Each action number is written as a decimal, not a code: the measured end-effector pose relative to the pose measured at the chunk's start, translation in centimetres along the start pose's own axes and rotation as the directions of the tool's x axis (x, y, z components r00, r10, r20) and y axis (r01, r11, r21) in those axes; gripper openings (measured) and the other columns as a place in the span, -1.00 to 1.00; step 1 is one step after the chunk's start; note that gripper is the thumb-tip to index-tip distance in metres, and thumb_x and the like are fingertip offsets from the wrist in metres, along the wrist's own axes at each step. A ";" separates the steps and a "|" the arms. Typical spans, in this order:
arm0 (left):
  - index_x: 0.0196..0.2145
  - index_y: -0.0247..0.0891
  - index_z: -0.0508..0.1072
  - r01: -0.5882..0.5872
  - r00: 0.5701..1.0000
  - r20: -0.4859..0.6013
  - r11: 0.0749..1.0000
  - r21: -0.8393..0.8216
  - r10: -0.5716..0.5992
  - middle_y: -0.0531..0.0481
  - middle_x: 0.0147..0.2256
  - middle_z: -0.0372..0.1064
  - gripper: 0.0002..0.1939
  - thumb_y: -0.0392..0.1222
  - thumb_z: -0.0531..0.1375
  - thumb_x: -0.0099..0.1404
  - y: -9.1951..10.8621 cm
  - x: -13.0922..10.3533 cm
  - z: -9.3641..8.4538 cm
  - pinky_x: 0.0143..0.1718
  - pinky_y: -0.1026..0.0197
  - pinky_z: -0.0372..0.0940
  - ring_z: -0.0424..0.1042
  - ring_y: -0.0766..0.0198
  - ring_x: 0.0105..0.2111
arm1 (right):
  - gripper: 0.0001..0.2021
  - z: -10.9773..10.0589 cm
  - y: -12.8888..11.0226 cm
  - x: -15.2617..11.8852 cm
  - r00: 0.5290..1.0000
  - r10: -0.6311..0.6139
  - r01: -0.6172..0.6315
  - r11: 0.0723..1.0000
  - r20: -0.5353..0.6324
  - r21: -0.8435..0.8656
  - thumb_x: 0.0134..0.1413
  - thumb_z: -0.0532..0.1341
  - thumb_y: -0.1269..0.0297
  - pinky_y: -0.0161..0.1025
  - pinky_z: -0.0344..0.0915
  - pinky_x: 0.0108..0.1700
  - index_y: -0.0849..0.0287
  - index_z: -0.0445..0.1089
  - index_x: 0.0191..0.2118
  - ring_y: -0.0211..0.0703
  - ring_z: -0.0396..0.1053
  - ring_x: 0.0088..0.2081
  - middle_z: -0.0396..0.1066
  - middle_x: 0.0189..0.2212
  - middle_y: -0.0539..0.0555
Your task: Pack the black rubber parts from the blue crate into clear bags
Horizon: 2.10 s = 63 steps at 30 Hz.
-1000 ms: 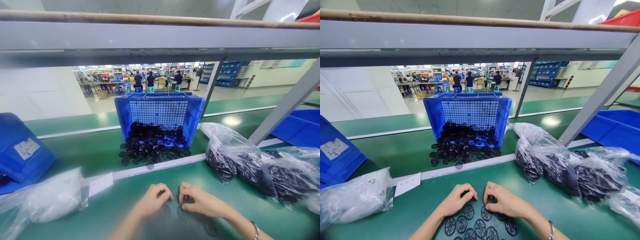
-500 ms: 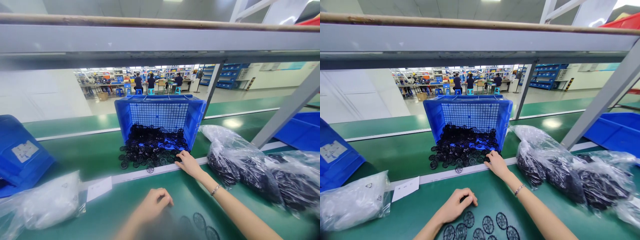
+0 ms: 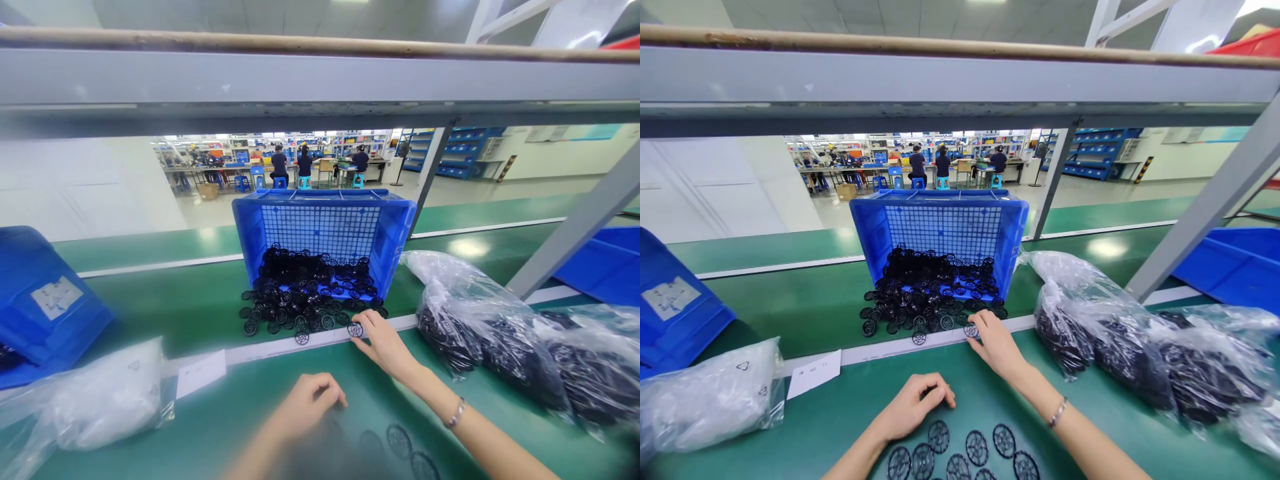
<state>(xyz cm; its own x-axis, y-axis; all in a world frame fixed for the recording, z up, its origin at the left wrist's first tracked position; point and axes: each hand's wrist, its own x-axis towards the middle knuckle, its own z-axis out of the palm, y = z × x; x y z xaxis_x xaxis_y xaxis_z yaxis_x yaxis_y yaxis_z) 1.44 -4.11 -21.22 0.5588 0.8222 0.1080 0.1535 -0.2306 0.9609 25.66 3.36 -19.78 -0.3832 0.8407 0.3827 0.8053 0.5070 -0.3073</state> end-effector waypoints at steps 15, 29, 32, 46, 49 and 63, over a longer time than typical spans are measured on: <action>-0.47 -0.28 0.42 -0.115 0.856 -0.513 0.948 -0.296 -0.057 -0.06 -0.46 0.43 -0.58 0.03 0.03 0.41 -3.2 1.3 -1.8 -0.25 0.21 0.25 0.37 0.22 -0.38 | -0.88 -1.0 -4.7 0.2 0.882 -0.068 -0.080 0.953 0.465 0.292 0.24 0.17 0.21 -0.29 0.23 -0.33 0.11 0.39 -0.25 -0.18 0.37 -0.38 0.42 -0.42 -0.03; -0.60 -0.24 0.29 -0.209 0.549 -0.814 0.912 -0.353 -0.189 0.05 -0.59 0.26 -0.57 0.01 0.05 0.37 -4.3 1.5 -3.4 -0.48 0.29 0.19 0.25 0.32 -0.56 | -0.88 6.2 -7.8 5.7 0.957 -0.201 0.167 0.971 0.208 0.171 0.30 0.10 0.35 -0.16 0.31 -0.11 0.14 0.38 -0.18 -0.07 0.37 -0.17 0.38 -0.24 0.09; -0.61 -0.24 0.28 -0.202 0.561 -0.805 0.911 -0.360 -0.194 0.05 -0.60 0.25 -0.57 0.00 0.04 0.37 -4.0 1.5 -3.4 -0.49 0.30 0.18 0.23 0.33 -0.56 | -0.83 5.2 -7.5 4.4 0.942 -0.175 0.080 0.945 0.287 0.316 0.35 0.04 0.27 -0.30 0.30 -0.30 0.12 0.32 -0.05 -0.20 0.37 -0.34 0.39 -0.37 -0.02; -0.61 -0.24 0.28 -0.197 0.589 -0.788 0.913 -0.358 -0.182 0.06 -0.61 0.25 -0.56 0.02 0.05 0.35 -3.5 1.5 -3.3 -0.50 0.31 0.17 0.23 0.34 -0.58 | -0.68 1.4 -8.2 -1.0 0.830 -0.292 0.044 0.884 0.476 0.466 0.40 -0.03 0.23 -0.22 0.27 -0.05 0.06 0.48 -0.12 -0.14 0.38 -0.15 0.42 -0.20 0.05; -0.61 -0.24 0.28 -0.196 0.590 -0.785 0.910 -0.365 -0.188 0.06 -0.61 0.25 -0.57 0.02 0.05 0.36 -3.6 1.5 -3.2 -0.51 0.31 0.16 0.23 0.35 -0.58 | -0.71 0.4 -9.0 -2.3 0.794 -0.319 0.039 0.877 0.518 0.480 0.39 -0.01 0.22 -0.24 0.28 -0.06 0.04 0.47 -0.10 -0.16 0.39 -0.15 0.43 -0.20 0.03; -0.60 -0.25 0.29 -0.187 0.612 -0.763 0.900 -0.394 -0.208 0.05 -0.61 0.26 -0.57 -0.01 0.04 0.37 -3.8 1.6 -3.3 -0.52 0.31 0.16 0.24 0.35 -0.58 | -0.84 5.6 -4.9 6.8 0.986 0.153 -0.161 0.978 0.069 0.131 0.08 0.26 0.23 -0.12 0.27 -0.13 0.11 0.30 -0.25 0.03 0.36 -0.14 0.36 -0.24 0.12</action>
<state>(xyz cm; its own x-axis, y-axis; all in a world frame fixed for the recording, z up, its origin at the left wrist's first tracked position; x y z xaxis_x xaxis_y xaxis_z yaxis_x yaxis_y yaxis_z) -0.91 -0.20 -23.87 -0.3122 0.9481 0.0612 -0.2877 -0.1557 0.9450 16.57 7.69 -20.49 -0.2856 0.9194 0.2703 0.7900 0.3856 -0.4767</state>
